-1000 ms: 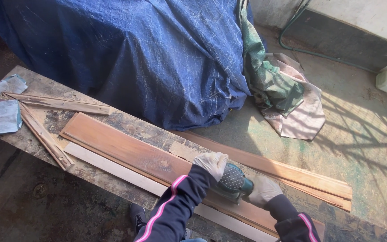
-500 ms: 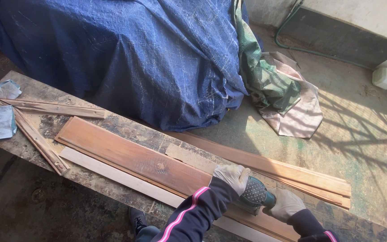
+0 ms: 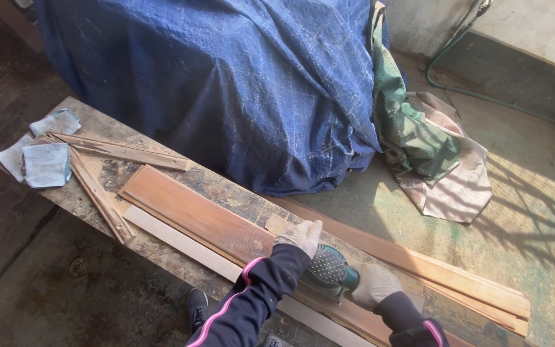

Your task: Sanding a wooden plank using an electric orbital sander on a workbench.

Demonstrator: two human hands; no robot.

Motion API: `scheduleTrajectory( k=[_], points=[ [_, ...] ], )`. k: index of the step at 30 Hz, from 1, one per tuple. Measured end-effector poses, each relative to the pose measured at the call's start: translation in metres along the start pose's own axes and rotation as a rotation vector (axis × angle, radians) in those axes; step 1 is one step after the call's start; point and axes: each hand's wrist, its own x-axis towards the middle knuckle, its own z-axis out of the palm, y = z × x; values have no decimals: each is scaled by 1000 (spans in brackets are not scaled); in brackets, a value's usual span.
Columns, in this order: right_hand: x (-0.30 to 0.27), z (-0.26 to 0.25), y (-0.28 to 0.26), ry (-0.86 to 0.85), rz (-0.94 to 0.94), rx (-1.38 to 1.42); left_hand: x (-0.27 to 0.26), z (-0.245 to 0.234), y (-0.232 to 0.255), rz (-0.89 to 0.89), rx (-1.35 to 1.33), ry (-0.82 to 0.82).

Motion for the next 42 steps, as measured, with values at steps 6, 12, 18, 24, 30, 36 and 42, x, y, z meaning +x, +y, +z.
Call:
scheduleTrajectory(
  k=[6,12,18,24,30,36,42],
  points=[
    [21,-5,-54,8,-47,36,22,-51,-27,98,17,124],
    [27,-13,-114,18,-10,41,34,-101,-46,91,0,95],
    [57,-1,-169,40,7,31,61,-156,-81,98,11,54],
    [61,-8,-250,55,20,82,79,-225,-108,69,30,35],
    [78,-5,-313,75,-12,75,111,-274,-149,106,35,24],
    [100,-13,-373,55,-54,44,143,-325,-193,68,78,37],
    [116,-8,-424,12,-77,51,149,-382,-217,44,85,44]
  ],
)
